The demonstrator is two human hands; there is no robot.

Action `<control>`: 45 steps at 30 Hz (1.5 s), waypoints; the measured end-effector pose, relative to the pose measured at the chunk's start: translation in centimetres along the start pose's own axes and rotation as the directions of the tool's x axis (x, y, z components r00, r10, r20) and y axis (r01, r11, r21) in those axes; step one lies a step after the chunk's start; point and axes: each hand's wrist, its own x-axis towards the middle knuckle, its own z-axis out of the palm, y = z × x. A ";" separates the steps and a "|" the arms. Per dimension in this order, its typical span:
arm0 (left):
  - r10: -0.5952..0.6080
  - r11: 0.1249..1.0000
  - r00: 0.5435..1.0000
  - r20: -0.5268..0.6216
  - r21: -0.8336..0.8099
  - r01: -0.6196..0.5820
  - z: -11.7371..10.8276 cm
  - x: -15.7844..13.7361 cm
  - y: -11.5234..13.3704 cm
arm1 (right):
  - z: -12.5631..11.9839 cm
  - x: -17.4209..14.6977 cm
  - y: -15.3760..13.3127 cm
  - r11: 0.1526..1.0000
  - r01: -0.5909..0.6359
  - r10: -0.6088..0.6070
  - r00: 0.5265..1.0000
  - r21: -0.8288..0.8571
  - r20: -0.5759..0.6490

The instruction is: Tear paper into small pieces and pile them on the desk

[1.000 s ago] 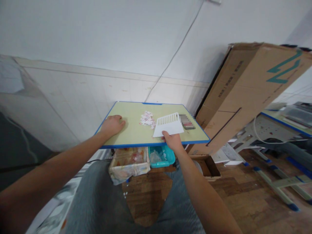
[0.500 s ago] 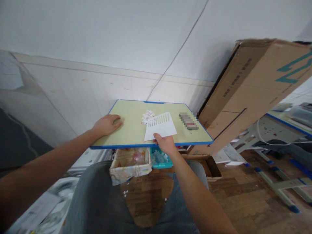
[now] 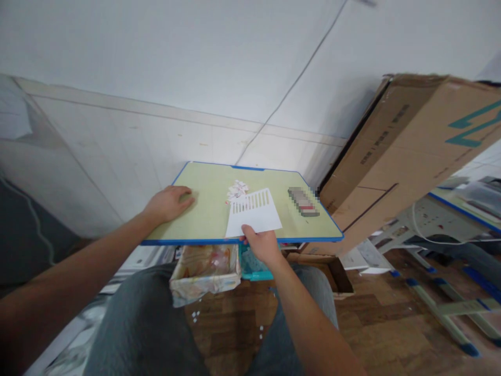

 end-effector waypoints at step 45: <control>-0.191 0.974 0.980 -0.053 -0.130 0.183 4.5 12.9 3.7 | -5.1 2.3 -0.6 0.992 -0.055 0.017 0.951 -0.115 -0.310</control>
